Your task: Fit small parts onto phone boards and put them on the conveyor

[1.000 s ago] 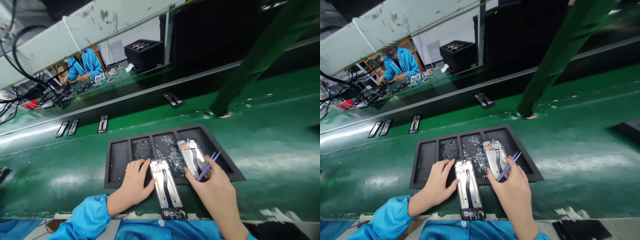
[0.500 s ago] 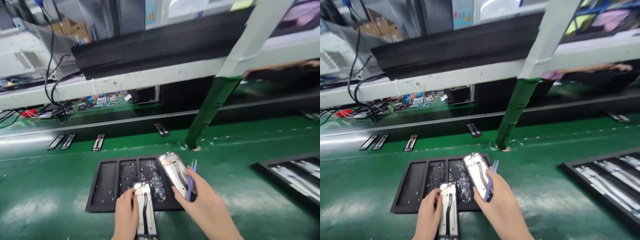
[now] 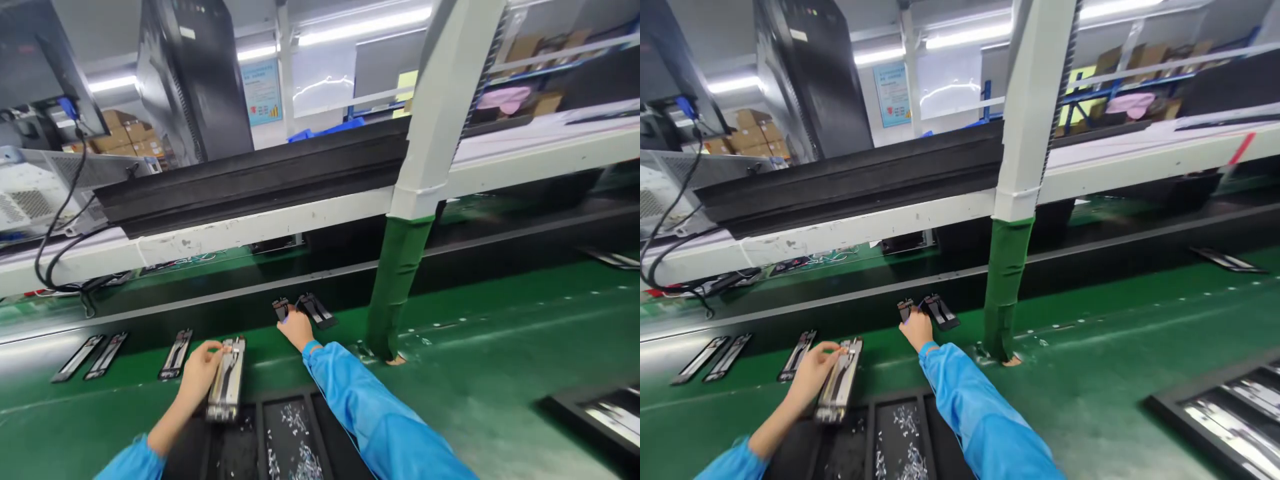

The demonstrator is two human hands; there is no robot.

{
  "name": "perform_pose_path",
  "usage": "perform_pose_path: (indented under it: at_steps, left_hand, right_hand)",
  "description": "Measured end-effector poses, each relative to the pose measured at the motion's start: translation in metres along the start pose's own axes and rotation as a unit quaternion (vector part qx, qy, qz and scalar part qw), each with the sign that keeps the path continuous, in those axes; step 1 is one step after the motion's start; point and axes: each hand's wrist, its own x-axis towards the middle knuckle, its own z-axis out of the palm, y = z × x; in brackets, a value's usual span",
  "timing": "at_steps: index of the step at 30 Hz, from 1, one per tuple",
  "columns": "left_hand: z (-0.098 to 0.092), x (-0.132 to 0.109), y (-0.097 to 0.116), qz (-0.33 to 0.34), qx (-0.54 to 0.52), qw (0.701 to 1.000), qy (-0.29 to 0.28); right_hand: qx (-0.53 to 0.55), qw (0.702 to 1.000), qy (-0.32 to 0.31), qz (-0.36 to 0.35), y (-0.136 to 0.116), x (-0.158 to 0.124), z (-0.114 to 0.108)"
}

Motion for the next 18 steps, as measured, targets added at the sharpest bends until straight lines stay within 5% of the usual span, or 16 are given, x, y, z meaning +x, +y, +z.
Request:
perform_pose_path:
  at_steps: [4,7,13,18]
  left_hand:
    - [0.020,0.092,0.011,-0.036,0.056,0.998,0.019]
    - [0.043,0.131,0.013,-0.053,0.096,0.993,0.040]
    - [0.074,0.158,0.008,-0.074,0.164,0.983,0.046]
    - [0.071,0.151,0.022,-0.025,0.200,0.979,0.026]
  right_hand:
    - [-0.013,0.999,0.041,0.033,0.015,0.013,0.008]
    - [-0.031,0.992,0.076,0.092,0.040,0.021,0.001]
    - [-0.055,0.979,0.060,0.186,0.086,0.027,-0.011]
    - [-0.073,0.973,0.065,0.208,0.081,0.026,-0.031]
